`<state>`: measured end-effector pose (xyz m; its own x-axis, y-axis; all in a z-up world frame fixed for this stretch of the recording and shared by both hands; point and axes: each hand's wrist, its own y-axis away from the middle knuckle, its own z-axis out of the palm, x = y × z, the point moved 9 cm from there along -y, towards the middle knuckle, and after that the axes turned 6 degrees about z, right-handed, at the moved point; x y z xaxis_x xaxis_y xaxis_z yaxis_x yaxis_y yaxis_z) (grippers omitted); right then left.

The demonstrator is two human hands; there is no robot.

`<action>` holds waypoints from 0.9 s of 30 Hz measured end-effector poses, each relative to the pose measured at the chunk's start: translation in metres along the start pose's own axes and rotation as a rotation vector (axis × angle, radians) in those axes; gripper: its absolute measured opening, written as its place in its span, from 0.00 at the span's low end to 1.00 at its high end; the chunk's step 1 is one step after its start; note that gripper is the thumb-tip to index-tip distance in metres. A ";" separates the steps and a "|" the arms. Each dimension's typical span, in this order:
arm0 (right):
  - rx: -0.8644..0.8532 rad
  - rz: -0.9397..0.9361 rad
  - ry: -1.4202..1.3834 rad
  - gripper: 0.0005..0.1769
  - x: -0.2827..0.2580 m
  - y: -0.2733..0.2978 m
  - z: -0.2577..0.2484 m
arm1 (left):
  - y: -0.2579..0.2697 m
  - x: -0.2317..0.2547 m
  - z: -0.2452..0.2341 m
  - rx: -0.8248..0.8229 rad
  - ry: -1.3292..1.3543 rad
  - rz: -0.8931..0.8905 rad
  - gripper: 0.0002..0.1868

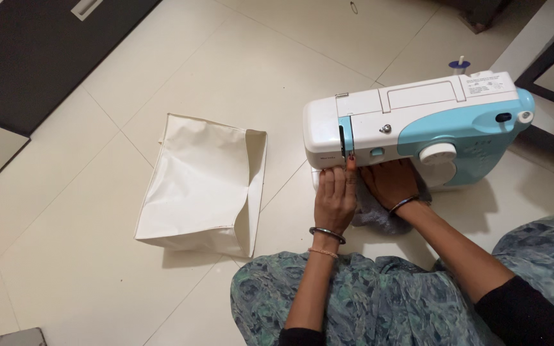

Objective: The person removes sewing machine accessories from a plastic bag, places them into a white storage bin, and wipes the exterior surfaces of the sewing machine using a cloth.

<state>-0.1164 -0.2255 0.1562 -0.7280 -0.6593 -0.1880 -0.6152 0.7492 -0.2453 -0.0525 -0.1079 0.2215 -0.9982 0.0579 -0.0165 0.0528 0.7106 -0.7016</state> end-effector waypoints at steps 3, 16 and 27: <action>0.060 -0.022 -0.016 0.20 0.000 0.000 -0.003 | 0.002 0.003 0.001 0.021 -0.036 0.004 0.31; 0.071 -0.022 -0.031 0.20 0.002 0.001 -0.002 | 0.009 0.006 0.007 0.040 0.122 -0.063 0.39; 0.131 -0.009 -0.083 0.19 0.002 0.003 -0.006 | 0.019 0.006 0.023 0.016 0.189 -0.150 0.45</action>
<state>-0.1214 -0.2243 0.1605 -0.6917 -0.6732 -0.2616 -0.5733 0.7321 -0.3680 -0.0580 -0.1102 0.1916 -0.9716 0.0835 0.2216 -0.0980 0.7099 -0.6974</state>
